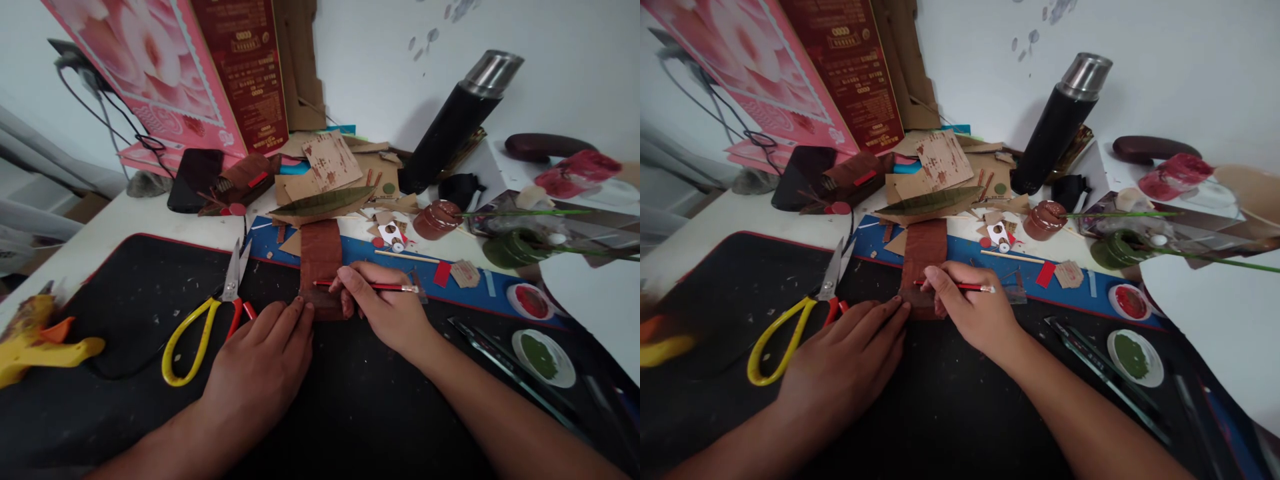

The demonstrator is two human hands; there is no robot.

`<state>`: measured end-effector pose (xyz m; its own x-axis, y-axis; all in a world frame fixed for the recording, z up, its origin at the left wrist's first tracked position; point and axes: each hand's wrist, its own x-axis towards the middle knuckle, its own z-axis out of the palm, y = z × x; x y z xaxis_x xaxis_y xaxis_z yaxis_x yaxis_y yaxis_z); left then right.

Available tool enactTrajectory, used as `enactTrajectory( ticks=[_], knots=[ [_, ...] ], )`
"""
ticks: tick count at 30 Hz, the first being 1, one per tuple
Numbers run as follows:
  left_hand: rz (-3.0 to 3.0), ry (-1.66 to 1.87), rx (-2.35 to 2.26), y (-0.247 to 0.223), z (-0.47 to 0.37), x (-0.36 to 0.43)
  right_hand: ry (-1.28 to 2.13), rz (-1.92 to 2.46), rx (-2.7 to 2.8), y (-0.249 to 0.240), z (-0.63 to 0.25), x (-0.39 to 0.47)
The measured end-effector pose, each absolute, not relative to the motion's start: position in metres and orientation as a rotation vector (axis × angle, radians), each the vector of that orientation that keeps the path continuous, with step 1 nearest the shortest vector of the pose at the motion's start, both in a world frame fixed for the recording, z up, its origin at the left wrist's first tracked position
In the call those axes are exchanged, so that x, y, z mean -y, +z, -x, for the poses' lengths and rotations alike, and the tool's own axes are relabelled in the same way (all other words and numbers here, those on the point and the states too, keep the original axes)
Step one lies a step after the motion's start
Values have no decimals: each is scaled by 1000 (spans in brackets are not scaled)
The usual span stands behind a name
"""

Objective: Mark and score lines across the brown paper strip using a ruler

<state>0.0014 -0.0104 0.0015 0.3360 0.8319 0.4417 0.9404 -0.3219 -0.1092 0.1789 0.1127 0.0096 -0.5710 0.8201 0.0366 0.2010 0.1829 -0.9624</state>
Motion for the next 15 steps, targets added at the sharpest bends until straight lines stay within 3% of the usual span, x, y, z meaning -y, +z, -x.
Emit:
enactTrajectory(
  ticks=[15],
  knots=[
    [2284, -428, 1586, 2, -2, 10, 1434, 964, 1901, 6, -180, -114]
  ],
)
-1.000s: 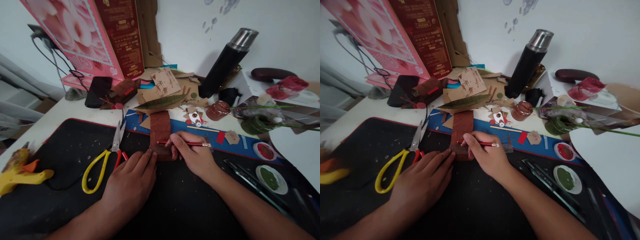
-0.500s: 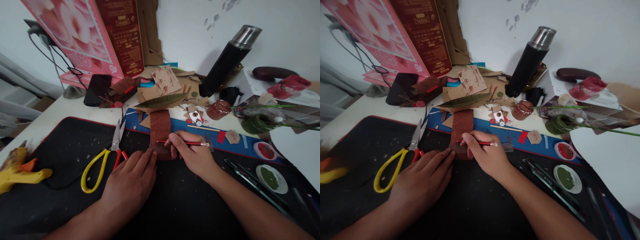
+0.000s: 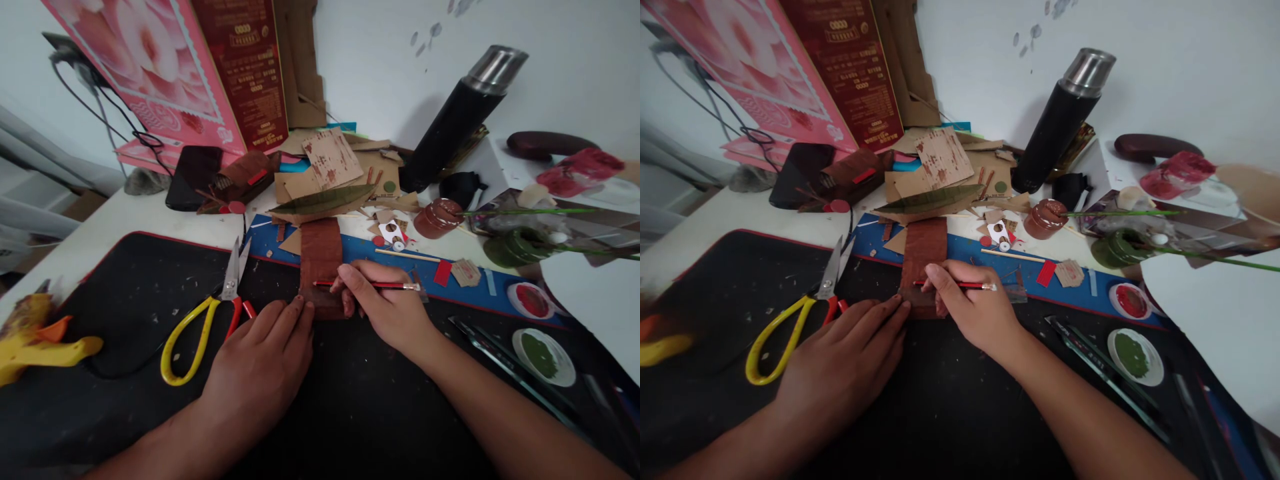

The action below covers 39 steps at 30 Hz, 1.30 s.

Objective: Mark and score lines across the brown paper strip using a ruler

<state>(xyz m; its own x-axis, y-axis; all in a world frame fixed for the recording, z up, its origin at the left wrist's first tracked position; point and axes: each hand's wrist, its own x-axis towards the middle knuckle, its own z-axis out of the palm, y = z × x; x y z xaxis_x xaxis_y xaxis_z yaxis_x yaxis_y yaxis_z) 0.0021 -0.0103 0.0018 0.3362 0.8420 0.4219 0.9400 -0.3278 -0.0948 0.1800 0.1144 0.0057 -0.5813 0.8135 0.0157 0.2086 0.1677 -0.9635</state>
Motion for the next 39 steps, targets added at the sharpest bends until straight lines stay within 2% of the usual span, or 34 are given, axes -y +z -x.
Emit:
enactTrajectory(
  ticks=[39],
  knots=[
    [2281, -422, 1582, 2, -2, 9, 1443, 979, 1896, 6, -180, -115]
  ],
)
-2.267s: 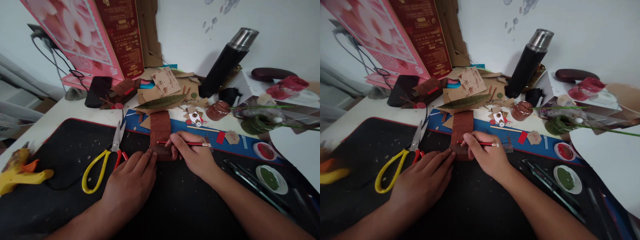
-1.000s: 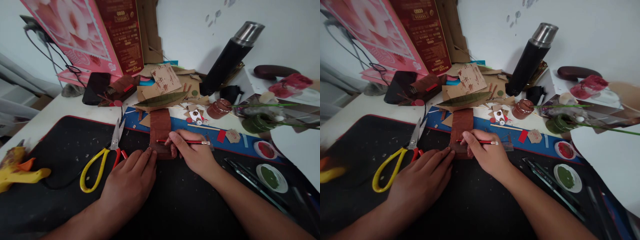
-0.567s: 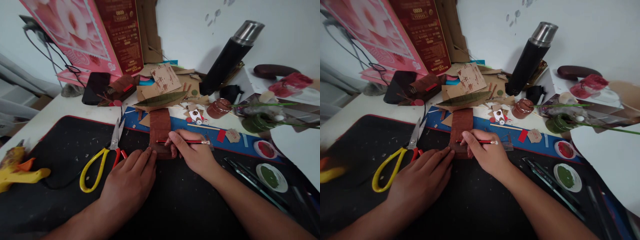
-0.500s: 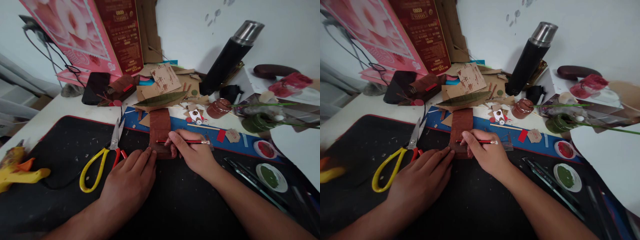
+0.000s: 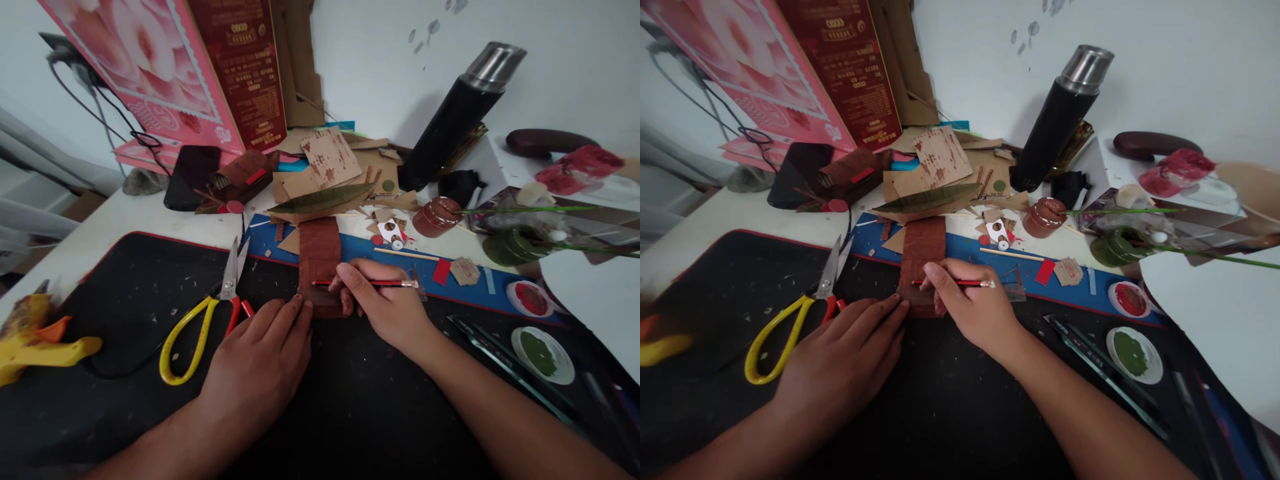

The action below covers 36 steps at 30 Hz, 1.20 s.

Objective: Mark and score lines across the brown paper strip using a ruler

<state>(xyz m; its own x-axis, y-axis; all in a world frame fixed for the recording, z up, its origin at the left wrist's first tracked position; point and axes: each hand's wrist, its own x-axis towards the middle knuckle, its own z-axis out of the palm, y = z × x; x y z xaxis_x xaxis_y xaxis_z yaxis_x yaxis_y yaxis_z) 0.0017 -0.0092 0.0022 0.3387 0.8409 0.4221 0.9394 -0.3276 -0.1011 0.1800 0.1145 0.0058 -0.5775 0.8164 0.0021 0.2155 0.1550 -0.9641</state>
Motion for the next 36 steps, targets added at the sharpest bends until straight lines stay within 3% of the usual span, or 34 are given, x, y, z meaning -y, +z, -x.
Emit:
enactTrajectory(
  ticks=[23, 36],
  knots=[
    [2286, -464, 1563, 0, -3, 11, 1421, 940, 1644, 7, -183, -111],
    [2285, -519, 1876, -8, 0, 6, 1676, 899, 1446, 9, -191, -104]
  ],
)
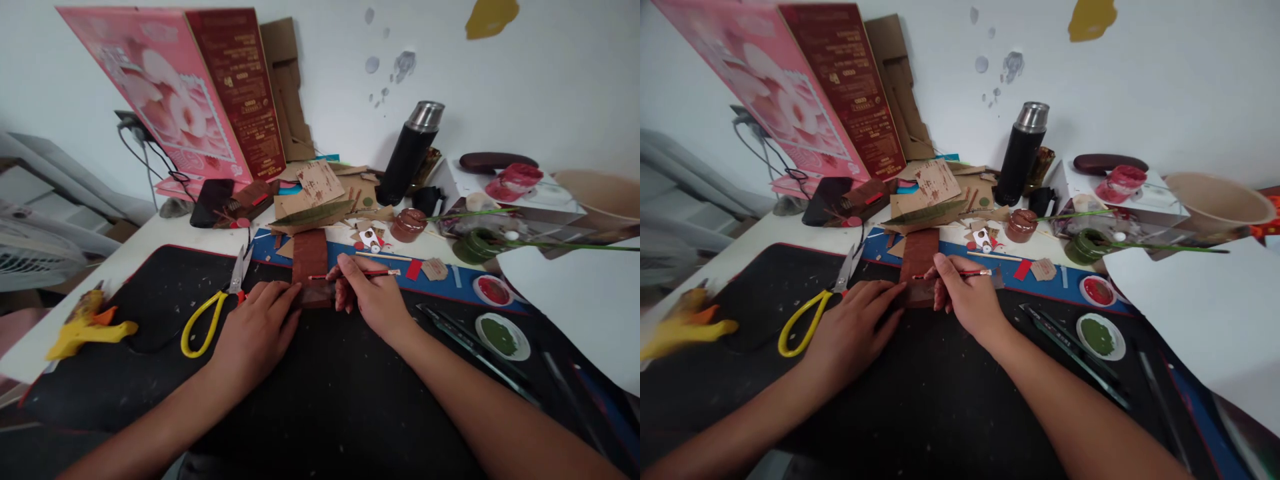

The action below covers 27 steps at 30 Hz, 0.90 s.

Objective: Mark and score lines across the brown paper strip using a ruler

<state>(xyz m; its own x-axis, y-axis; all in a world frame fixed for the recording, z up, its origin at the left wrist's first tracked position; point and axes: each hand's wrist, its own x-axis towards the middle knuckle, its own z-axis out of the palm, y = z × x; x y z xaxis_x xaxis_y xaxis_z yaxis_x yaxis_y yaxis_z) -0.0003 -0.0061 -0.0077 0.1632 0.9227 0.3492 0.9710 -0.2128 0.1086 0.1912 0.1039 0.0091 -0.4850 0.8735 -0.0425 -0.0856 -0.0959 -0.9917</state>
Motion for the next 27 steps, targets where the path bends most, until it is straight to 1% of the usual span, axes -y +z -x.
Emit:
enactTrajectory(
  ticks=[5, 13, 27],
  knots=[
    [2304, -524, 1819, -7, 2, 6, 1552, 888, 1481, 11, -199, -108],
    [2350, -397, 1700, -3, 0, 6, 1445, 911, 1545, 9, -204, -118],
    [2471, -153, 1628, 8, 8, 2, 1421, 924, 1566, 10, -206, -120]
  ],
)
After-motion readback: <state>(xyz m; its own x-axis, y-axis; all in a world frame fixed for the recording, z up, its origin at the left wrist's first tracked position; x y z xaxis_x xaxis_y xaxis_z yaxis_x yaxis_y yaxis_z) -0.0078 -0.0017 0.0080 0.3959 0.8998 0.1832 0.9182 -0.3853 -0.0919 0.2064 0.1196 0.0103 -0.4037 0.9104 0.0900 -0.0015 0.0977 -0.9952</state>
